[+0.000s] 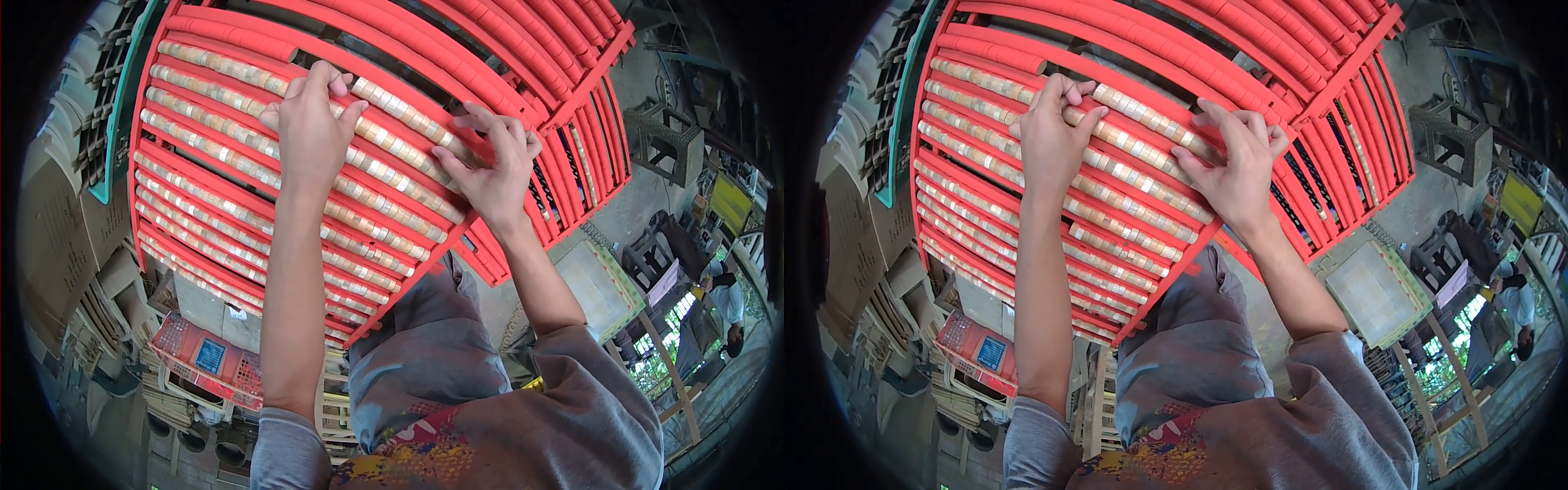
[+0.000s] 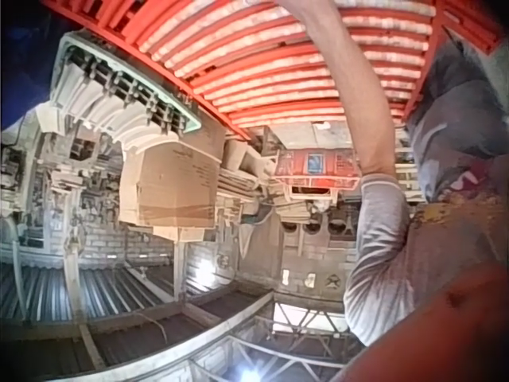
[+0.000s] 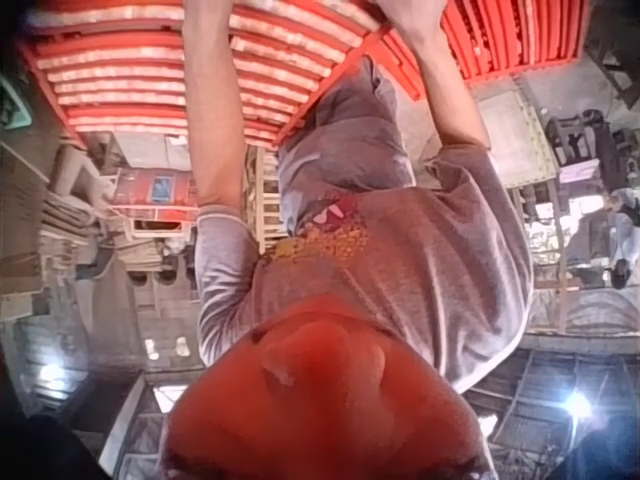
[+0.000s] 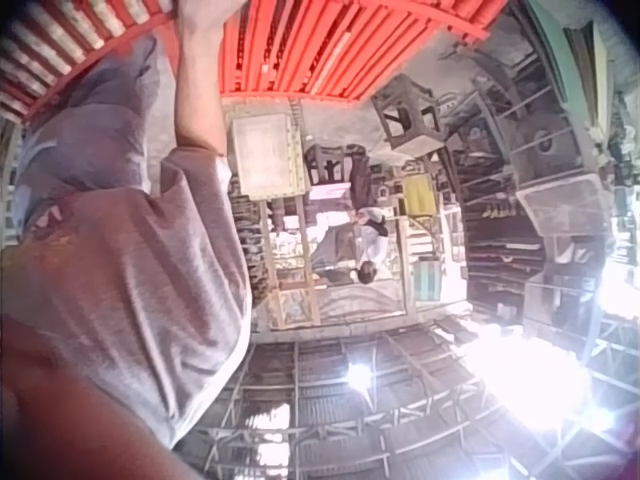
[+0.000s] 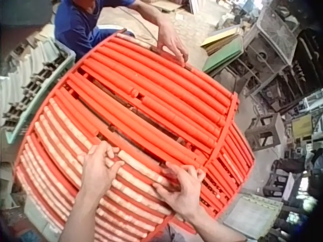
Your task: Assembling small wooden cylinders into a red slatted furniture component and wiping them with a cloth.
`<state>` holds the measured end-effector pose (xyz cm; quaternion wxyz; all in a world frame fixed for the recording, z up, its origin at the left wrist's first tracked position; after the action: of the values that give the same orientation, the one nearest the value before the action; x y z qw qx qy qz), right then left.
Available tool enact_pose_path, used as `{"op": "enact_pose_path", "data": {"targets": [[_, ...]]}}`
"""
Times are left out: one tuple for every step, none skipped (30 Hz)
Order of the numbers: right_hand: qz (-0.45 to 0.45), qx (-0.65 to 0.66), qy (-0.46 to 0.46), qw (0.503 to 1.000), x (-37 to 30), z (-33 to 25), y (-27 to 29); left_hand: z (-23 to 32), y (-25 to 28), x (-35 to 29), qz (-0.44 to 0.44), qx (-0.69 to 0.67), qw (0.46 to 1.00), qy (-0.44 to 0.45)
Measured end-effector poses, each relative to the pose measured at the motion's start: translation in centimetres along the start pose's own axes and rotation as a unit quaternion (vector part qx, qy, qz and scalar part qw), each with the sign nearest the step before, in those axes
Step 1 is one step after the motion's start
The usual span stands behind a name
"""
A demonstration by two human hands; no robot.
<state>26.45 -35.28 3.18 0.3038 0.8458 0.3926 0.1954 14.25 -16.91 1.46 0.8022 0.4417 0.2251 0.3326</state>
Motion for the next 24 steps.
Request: {"op": "enact_pose_path", "data": {"targets": [[-0.006,0.001,-0.005,1.000,-0.1,0.2,0.1,-0.1,0.1,0.0,0.005,-0.007,1.000,0.001],[-0.011,0.002,-0.011,1.000,-0.1,0.4,0.1,-0.1,0.1,0.1,0.005,-0.006,1.000,0.001],[-0.011,0.003,-0.010,1.000,-0.2,0.5,0.1,0.1,0.2,0.1,0.008,-0.005,1.000,-0.005],[-0.012,0.002,-0.011,1.000,-0.3,0.7,0.0,0.2,0.2,0.1,0.011,-0.005,1.000,-0.011],[-0.014,0.002,-0.011,1.000,-0.4,0.7,-0.1,0.3,0.2,0.1,0.011,-0.003,1.000,-0.011],[-0.014,0.003,-0.010,1.000,-0.4,0.7,-0.3,0.5,0.3,0.1,0.009,0.014,1.000,-0.011],[-0.012,0.001,-0.010,1.000,-0.4,0.6,-0.4,0.5,0.3,0.1,0.008,0.032,0.999,-0.012],[-0.010,-0.001,-0.010,1.000,-0.4,0.5,-0.6,0.4,0.3,0.1,0.008,0.033,0.999,-0.012],[-0.010,0.000,-0.009,1.000,-0.3,0.4,-0.7,0.0,0.0,0.1,-0.002,0.007,1.000,0.007],[-0.005,0.015,-0.005,1.000,-0.2,0.2,-0.9,-0.4,-0.3,0.1,-0.013,-0.019,0.999,0.026],[0.000,0.030,0.000,1.000,-0.1,-0.1,-1.0,-0.4,-0.4,0.1,-0.013,-0.019,0.999,0.026],[0.000,0.031,0.000,1.000,0.0,-0.2,-1.3,-0.3,-0.3,0.0,-0.009,0.011,1.000,0.019],[0.002,0.038,-0.005,0.999,0.2,-0.2,-1.6,-0.1,-0.2,-0.1,-0.006,0.041,0.999,0.012],[0.005,0.045,-0.010,0.999,0.3,-0.3,-1.9,-0.2,-0.2,-0.2,-0.006,0.042,0.999,0.012],[0.006,0.046,-0.009,0.999,0.5,-0.5,-2.2,-0.4,-0.3,-0.1,-0.008,0.030,0.999,0.013],[0.010,0.038,-0.012,0.999,0.6,-0.7,-2.4,-0.5,-0.4,-0.1,-0.011,0.018,1.000,0.015],[0.014,0.030,-0.016,0.999,0.8,-0.8,-2.5,-0.5,-0.5,-0.1,-0.009,0.018,1.000,0.014],[0.014,0.033,-0.015,0.999,0.9,-0.9,-2.8,-0.6,-0.5,-0.2,-0.009,-0.006,1.000,0.016],[0.020,0.034,-0.017,0.999,0.9,-1.0,-3.0,-0.7,-0.5,-0.2,-0.009,-0.030,0.999,0.018],[0.025,0.036,-0.019,0.999,1.0,-1.0,-3.2,-0.8,-0.4,-0.2,-0.008,-0.028,0.999,0.018],[0.026,0.037,-0.019,0.999,1.0,-0.9,-3.3,-0.7,-0.3,-0.2,-0.007,-0.011,1.000,0.016],[0.032,0.035,-0.016,0.999,1.0,-0.8,-3.4,-0.5,-0.2,-0.1,-0.006,0.005,1.000,0.013],[0.039,0.034,-0.014,0.999,1.1,-0.7,-3.3,-0.4,-0.1,-0.1,-0.006,0.006,1.000,0.013],[0.041,0.035,-0.013,0.998,1.2,-0.7,-3.3,-0.3,0.0,0.0,-0.007,0.008,1.000,0.011]]}}
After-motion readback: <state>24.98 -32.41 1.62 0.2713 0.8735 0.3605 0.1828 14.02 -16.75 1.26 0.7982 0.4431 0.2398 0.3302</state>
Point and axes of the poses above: each hand's wrist, its own x-axis towards the middle knuckle, its own y-axis out of the back of the hand, z = x × y, the point moved 9 cm from there along x, towards the middle knuckle, and after that the axes turned 12 degrees about x, right-handed, at the moved point
